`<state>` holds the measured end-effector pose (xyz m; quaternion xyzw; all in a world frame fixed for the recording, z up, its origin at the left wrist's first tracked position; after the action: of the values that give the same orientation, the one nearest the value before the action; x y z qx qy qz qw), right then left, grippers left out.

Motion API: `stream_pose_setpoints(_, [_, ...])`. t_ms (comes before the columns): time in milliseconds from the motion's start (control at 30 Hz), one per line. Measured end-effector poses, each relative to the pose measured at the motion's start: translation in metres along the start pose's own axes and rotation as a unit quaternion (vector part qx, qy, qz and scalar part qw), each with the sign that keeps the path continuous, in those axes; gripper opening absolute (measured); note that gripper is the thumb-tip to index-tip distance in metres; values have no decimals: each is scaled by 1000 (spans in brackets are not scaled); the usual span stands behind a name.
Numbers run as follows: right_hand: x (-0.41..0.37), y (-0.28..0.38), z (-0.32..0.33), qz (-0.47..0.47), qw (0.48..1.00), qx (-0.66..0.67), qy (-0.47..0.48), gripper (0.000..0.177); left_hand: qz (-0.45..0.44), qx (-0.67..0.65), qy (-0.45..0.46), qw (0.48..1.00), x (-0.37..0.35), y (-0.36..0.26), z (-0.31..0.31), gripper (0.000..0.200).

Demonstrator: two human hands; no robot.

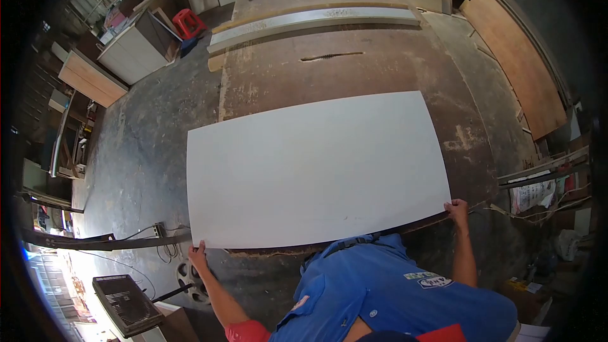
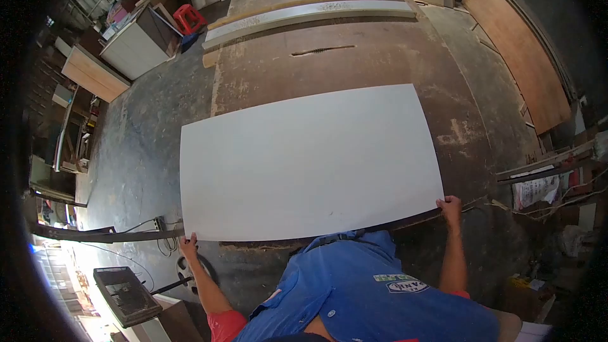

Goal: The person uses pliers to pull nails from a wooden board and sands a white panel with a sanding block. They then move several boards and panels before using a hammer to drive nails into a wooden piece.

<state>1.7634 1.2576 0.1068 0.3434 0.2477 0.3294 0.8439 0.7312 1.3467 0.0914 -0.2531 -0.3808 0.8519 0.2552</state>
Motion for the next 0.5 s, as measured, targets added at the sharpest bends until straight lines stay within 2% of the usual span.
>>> stream_pose_setpoints(67, [4, -5, -2, -17, 1000, 19, 12, 21, 8, 12, -22, 1000, -5, -1, -4, 25])
stream_pose_setpoints(133, [9, -4, -3, 20, 998, -45, 33, 21, 12, 27, -42, 999, -13, -3, -10, 25])
stream_pose_setpoints(167, [9, -4, -3, 15, 998, -43, 31, 21, 30, -11, -86, 996, -32, -13, -13, 26])
stream_pose_setpoints(200, [9, -4, -3, -6, 999, -19, 30, 21, 46, -49, -128, 990, -42, -20, -11, 28])
stream_pose_setpoints(233, [5, -6, -2, -29, 999, 6, 28, 23, 39, -45, -121, 991, -32, -7, -15, 28])
stream_pose_setpoints(267, [4, -16, -1, -30, 998, 49, -27, 29, 95, -21, -145, 985, -23, 24, -15, 34])
stream_pose_setpoints(300, [-1, -18, -6, -43, 997, 62, 6, 31, 147, 5, -165, 975, -21, 29, -18, 41])
stream_pose_setpoints(333, [-8, -22, -9, -60, 995, 76, 35, 32, 188, -37, -167, 967, -23, 37, -20, 42])
stream_pose_setpoints(367, [-15, -42, -15, -109, 990, 88, 21, 35, 228, -75, -165, 957, -36, 32, -25, 43])
stream_pose_setpoints(400, [-51, 9, -16, -169, 977, 131, -2, 41, 221, -120, -170, 953, -34, 35, -29, 40])
stream_pose_setpoints(433, [-59, -3, -28, -195, 966, 172, -1, 47, 217, -166, -173, 946, -34, 42, -28, 38])
stream_pose_setpoints(467, [-61, -10, -45, -174, 957, 228, 24, 46, 221, -152, -157, 950, -33, 43, -29, 39])
stream_pose_setpoints(500, [-69, 7, -50, -168, 960, 219, 46, 49, 226, -141, -145, 953, -29, 41, -30, 40])
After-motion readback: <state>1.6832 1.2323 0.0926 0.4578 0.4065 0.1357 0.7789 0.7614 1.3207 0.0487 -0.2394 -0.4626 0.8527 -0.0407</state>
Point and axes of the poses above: each hand's wrist, its own x-axis towards the middle knuckle, its own z-axis out of the back of the hand, y = z × x, the point moved 9 cm from there along x, towards the middle knuckle, and after that the axes turned 10 degrees about z, right-handed, at the moved point
